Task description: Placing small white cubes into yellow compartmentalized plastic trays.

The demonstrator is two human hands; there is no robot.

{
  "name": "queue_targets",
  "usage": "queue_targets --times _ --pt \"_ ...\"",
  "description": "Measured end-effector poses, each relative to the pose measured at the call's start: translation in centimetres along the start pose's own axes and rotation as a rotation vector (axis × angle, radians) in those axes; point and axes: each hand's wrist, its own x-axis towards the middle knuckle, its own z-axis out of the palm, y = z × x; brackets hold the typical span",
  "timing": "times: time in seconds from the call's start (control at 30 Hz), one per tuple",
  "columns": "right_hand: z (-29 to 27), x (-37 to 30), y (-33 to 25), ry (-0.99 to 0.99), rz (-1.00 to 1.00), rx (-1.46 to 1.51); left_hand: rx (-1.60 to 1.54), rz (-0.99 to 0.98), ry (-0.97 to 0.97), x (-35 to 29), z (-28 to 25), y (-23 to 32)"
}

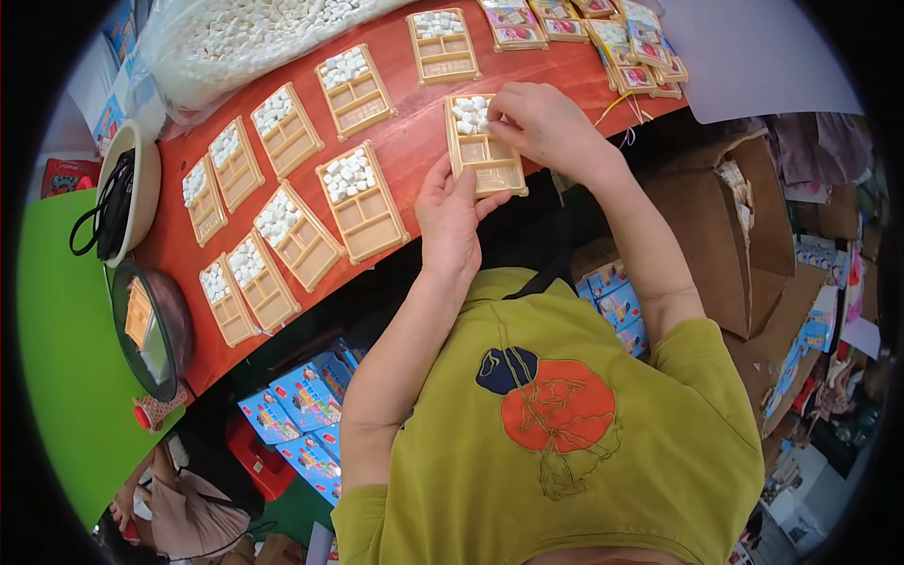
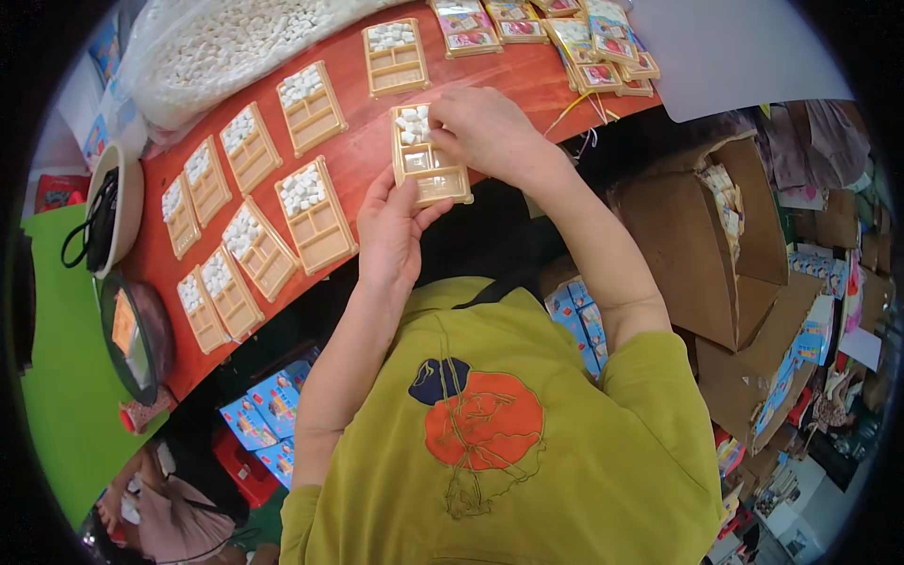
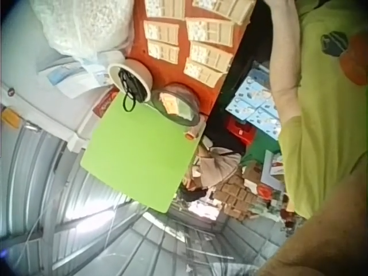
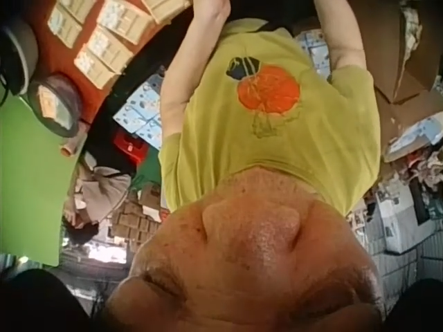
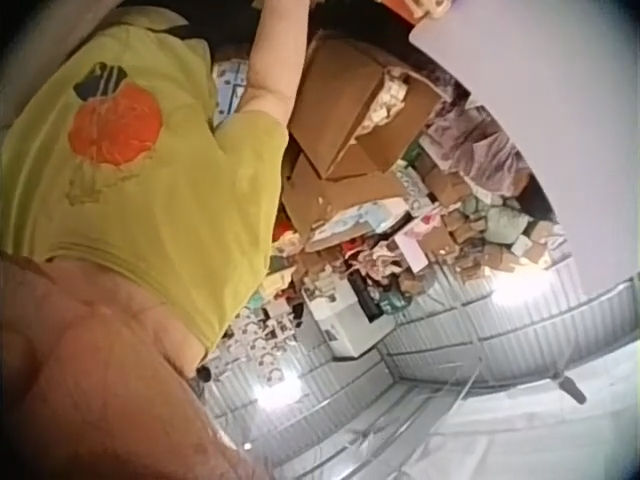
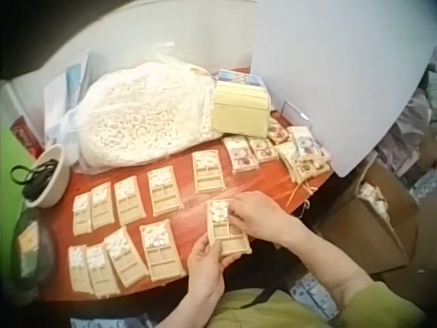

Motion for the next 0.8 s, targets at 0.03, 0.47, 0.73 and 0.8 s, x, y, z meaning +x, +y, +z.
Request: queue_targets --times 0.03,0.47,0.73,0.8 --pt "0.3 -0.1 0.0 -0.019 -0.025 -0.074 0.013 0.0 -0.002 0.0 0.1 0.0" --pt "5.4 -0.3 -2.3 0.236 0.026 -0.054 0.315 -0.046 -0.035 -1.0 0.5 0.7" --pt "6.2 -0.9 -1.3 0.094 -0.142 -0.26 0.999 0.06 -0.047 -1.6 0.1 3.0" --pt "6.2 -0.9 -1.6 0.072 -0.148 -0.281 1.091 0.127 -0.051 -1.8 -0.4 2.9"
